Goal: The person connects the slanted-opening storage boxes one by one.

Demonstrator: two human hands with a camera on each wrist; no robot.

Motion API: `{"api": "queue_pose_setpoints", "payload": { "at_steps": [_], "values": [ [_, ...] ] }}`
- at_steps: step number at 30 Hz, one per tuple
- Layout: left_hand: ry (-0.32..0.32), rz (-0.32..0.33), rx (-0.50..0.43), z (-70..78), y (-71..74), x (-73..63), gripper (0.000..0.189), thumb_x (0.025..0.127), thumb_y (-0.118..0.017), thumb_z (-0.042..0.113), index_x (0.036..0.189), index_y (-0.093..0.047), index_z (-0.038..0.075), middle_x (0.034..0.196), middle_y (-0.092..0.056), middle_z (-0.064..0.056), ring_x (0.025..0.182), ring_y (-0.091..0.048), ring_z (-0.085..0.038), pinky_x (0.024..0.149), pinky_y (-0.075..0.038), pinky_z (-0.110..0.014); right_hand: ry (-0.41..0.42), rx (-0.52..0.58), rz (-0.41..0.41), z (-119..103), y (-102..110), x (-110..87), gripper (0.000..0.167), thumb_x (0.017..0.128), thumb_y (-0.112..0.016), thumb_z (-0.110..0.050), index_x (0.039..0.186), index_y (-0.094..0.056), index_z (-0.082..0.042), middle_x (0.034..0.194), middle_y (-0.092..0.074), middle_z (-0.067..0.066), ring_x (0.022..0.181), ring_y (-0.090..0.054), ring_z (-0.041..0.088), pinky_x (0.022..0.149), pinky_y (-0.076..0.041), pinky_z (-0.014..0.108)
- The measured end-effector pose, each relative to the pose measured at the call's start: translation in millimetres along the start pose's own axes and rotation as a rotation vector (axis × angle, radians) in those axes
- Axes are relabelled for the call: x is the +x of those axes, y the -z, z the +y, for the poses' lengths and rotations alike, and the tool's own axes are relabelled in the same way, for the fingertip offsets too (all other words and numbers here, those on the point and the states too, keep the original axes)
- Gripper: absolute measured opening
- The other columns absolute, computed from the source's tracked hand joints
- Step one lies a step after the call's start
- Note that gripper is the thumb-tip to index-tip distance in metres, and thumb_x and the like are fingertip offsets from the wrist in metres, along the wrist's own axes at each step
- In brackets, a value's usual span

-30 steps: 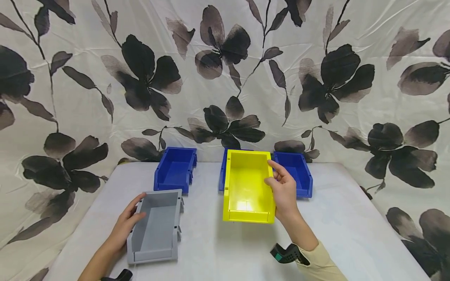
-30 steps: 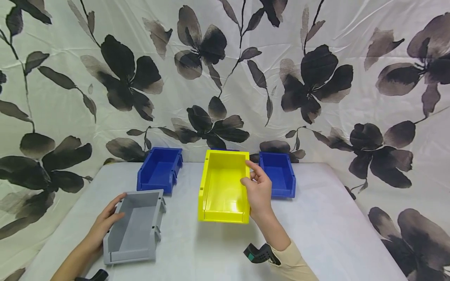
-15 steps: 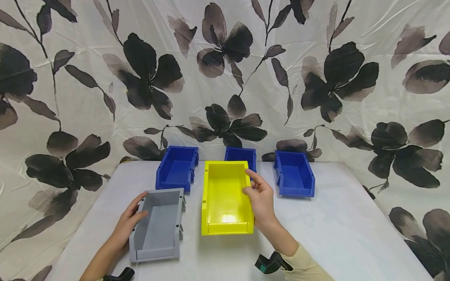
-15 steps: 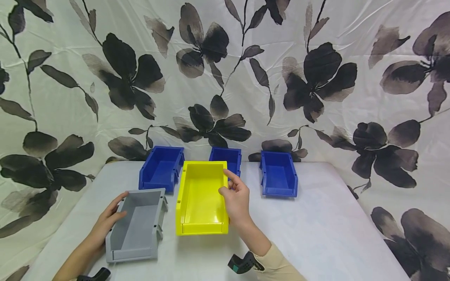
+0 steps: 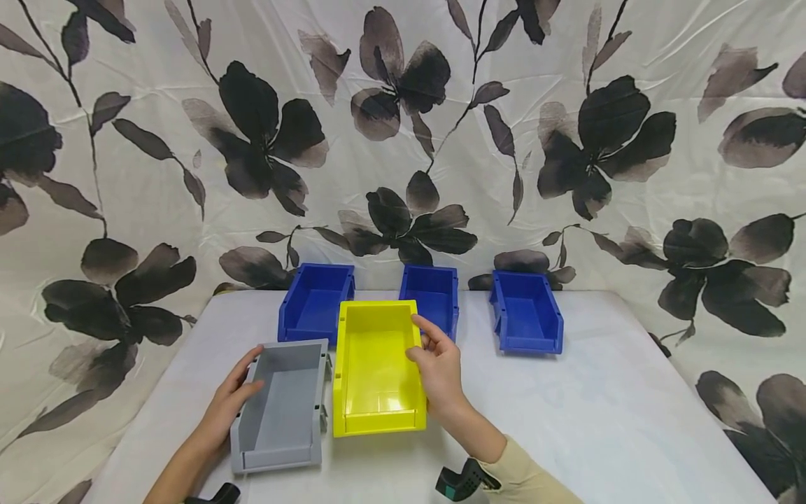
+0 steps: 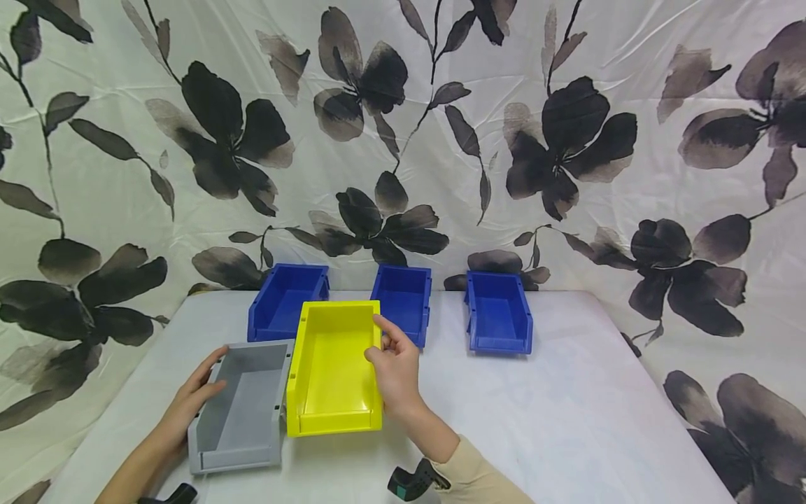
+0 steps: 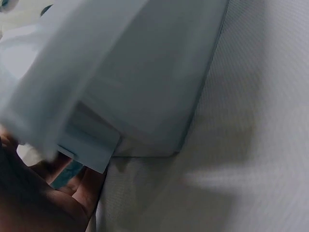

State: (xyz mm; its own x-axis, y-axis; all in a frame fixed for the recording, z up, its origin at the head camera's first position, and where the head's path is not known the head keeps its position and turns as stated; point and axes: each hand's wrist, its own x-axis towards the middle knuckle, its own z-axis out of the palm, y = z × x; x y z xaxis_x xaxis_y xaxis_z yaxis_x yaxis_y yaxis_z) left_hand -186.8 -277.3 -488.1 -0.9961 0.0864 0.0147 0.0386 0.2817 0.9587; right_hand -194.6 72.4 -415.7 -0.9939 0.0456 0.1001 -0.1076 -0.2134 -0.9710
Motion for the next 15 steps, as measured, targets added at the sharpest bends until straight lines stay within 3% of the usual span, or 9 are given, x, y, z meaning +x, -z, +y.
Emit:
{"api": "queue_pose_setpoints", "payload": {
  "at_steps": [11, 15],
  "values": [
    [-0.036, 0.004, -0.014, -4.7, 0.4, 1.3, 0.062, 0.103, -0.048, 0.019, 0.156, -0.017, 0.012, 0.161, -0.002, -0.016, 0.143, 0.009, -0.043, 0.11, 0.002, -0.064, -0.048, 0.009, -0.028, 11.4, -9.7, 1.1, 0.053, 0.085, -0.053, 0.008, 0.138, -0.052, -0.001, 0.088, -0.045, 0.007, 0.084, -0.05, 0.019, 0.076, -0.045, 0.029],
    [-0.036, 0.001, -0.014, -4.4, 0.7, 1.1, 0.063, 0.102, -0.048, 0.017, 0.157, -0.016, 0.013, 0.161, 0.0, -0.018, 0.142, 0.009, -0.047, 0.107, 0.001, -0.069, -0.047, 0.001, -0.027, 13.9, -12.3, 0.1, 0.054, 0.084, -0.054, 0.008, 0.137, -0.053, 0.0, 0.086, -0.042, 0.006, 0.082, -0.048, 0.019, 0.073, -0.043, 0.027]
  ]
}}
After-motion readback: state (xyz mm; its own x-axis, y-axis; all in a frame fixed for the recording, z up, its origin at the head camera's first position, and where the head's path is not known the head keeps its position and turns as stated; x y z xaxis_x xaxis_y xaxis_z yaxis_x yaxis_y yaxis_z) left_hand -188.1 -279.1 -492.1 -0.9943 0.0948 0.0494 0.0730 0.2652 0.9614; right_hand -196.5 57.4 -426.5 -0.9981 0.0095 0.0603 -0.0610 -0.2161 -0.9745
